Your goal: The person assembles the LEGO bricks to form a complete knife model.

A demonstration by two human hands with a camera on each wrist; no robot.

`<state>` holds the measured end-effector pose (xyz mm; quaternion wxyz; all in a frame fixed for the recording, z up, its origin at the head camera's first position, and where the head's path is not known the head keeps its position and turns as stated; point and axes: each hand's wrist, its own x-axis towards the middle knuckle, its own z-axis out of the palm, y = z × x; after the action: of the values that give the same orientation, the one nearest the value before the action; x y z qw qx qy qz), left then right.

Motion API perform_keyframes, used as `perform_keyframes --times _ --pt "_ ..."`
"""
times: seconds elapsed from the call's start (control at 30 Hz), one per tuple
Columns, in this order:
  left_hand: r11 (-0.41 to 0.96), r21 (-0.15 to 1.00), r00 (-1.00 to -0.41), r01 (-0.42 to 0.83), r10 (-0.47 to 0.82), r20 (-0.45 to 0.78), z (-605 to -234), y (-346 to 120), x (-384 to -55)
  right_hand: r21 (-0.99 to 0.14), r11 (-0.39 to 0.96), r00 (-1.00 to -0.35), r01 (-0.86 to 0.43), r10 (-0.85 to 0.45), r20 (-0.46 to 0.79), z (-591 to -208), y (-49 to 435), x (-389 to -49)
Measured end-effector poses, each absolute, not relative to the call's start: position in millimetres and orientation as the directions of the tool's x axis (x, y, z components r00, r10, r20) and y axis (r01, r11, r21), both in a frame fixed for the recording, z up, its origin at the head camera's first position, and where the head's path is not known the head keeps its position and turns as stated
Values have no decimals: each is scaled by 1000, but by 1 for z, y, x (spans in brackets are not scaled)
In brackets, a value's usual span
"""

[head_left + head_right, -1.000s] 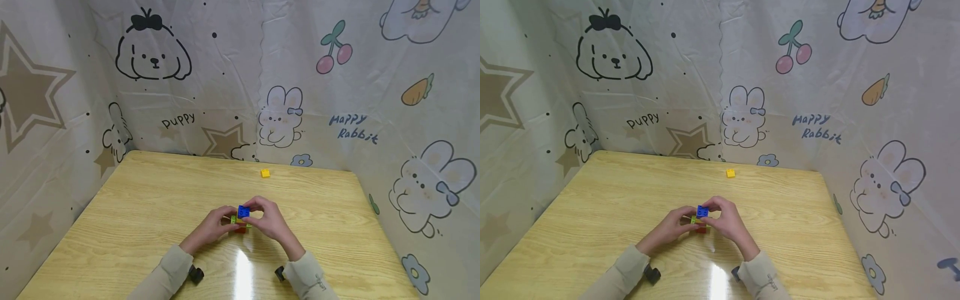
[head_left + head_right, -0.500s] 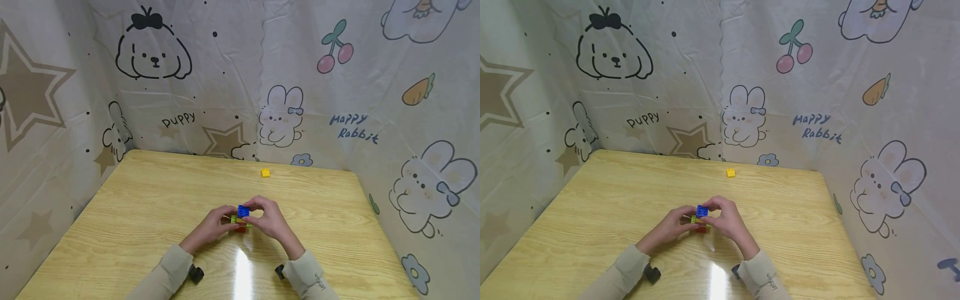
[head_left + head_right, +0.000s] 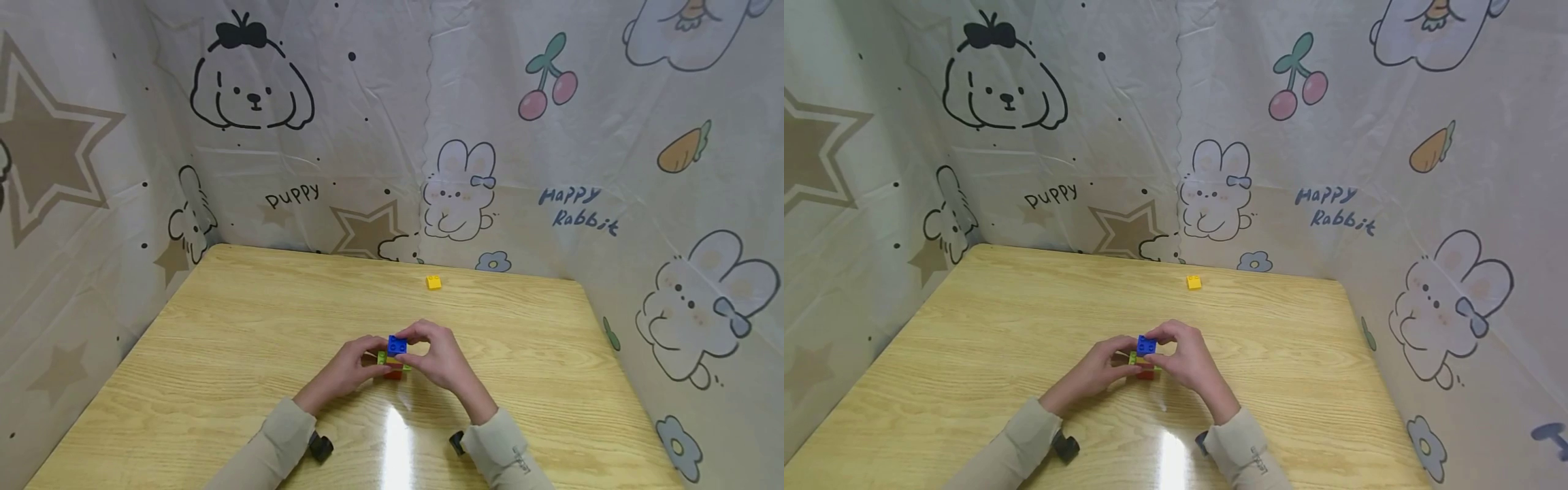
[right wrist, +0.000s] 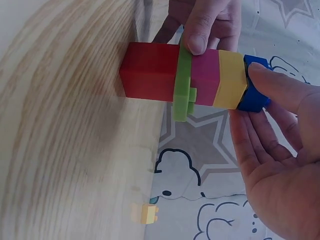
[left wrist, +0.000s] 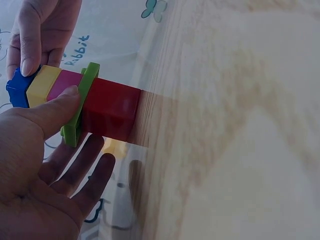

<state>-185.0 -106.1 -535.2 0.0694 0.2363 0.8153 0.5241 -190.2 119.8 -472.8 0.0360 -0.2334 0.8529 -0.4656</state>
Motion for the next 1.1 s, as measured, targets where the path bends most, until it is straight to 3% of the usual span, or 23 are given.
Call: perform_keyframes --times 1.1 --pt "350 890 -881 294 461 110 -538 -108 -186 -799 484 -891 -357 -432 137 -479 120 -192"
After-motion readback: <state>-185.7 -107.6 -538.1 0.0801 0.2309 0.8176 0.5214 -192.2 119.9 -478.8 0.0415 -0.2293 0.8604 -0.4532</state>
